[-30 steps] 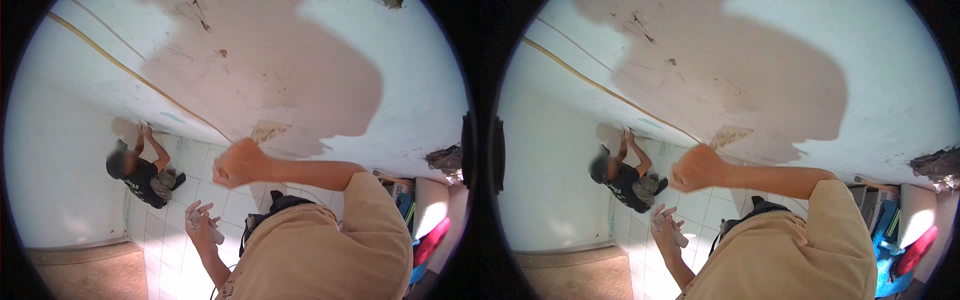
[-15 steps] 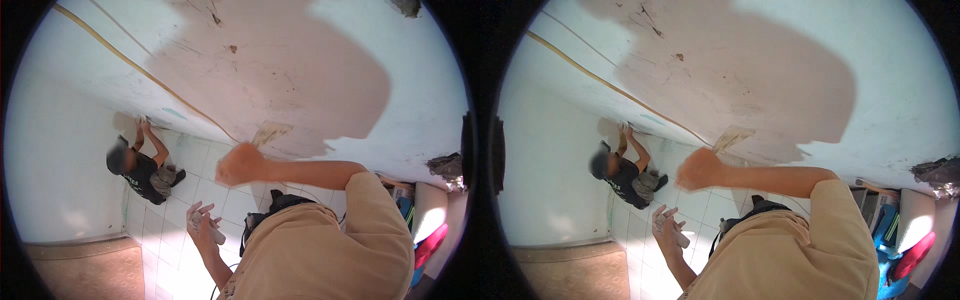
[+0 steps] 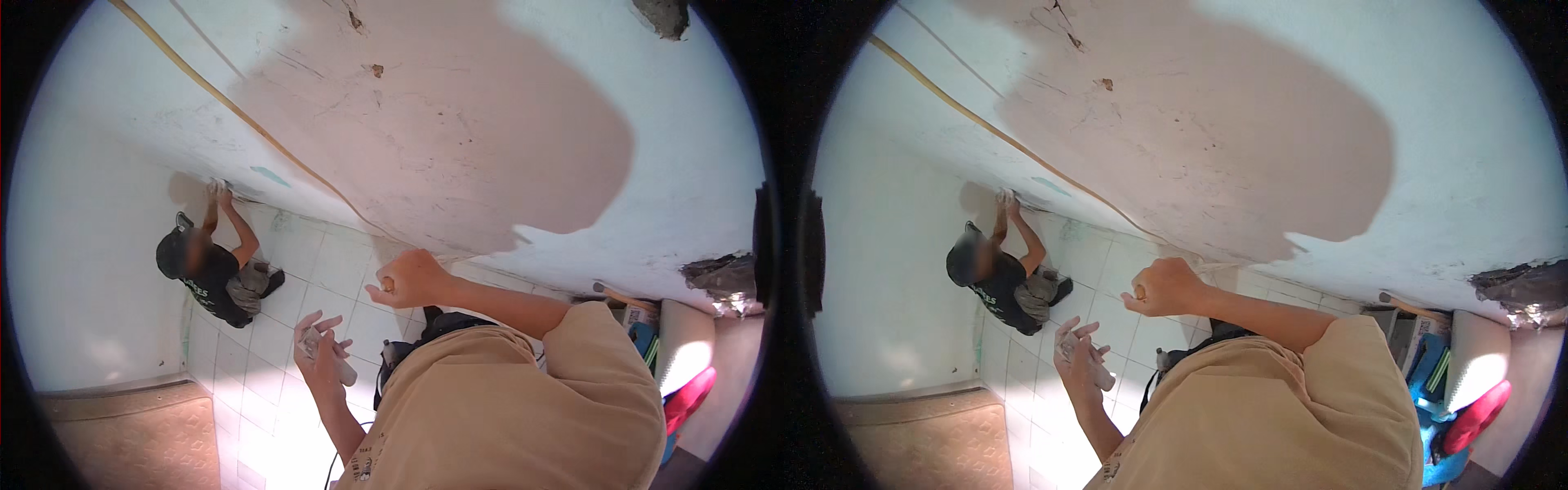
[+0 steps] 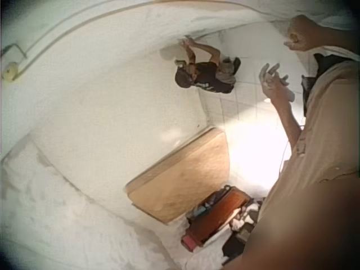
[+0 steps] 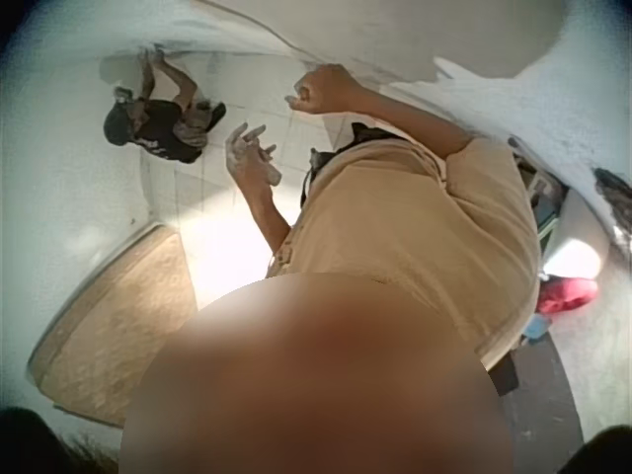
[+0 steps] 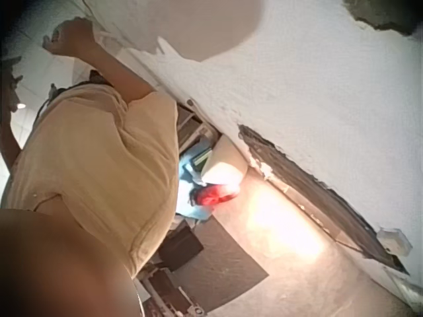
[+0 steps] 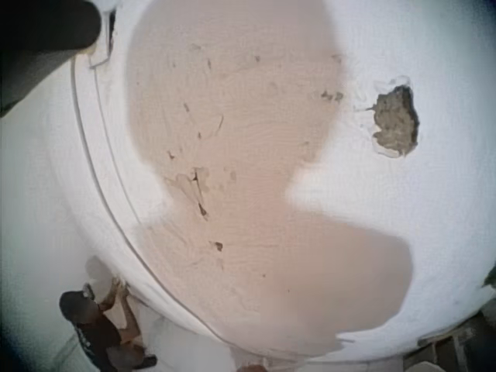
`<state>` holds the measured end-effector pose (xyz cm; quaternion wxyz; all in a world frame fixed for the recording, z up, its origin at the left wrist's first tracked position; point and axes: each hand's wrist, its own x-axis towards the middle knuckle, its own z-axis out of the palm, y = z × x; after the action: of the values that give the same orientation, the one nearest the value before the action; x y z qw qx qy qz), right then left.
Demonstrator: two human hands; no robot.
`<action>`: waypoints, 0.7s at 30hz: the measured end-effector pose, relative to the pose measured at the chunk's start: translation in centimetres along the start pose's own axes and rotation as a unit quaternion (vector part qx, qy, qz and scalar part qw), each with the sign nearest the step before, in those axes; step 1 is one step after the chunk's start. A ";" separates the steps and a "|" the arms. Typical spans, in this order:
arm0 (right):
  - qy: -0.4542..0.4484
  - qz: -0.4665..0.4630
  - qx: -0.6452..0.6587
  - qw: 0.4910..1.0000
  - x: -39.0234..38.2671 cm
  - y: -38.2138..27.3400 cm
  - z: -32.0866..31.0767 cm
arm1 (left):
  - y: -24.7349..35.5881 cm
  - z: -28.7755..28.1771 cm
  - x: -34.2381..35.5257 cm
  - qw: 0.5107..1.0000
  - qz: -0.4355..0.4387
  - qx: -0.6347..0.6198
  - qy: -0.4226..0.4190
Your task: The person scrapes and patches a damaged wall using a putty knife and plaster.
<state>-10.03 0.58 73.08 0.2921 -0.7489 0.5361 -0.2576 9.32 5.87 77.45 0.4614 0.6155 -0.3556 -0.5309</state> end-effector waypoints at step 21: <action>0.009 -0.015 0.056 0.998 -5.2 0.6 -1.3 | -6.9 2.3 0.7 0.976 -0.025 -0.069 -0.206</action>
<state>-12.88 5.21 73.22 0.3247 -0.7368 0.5123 -0.2986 6.84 6.98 70.72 0.4063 0.4683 -0.3898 -0.6809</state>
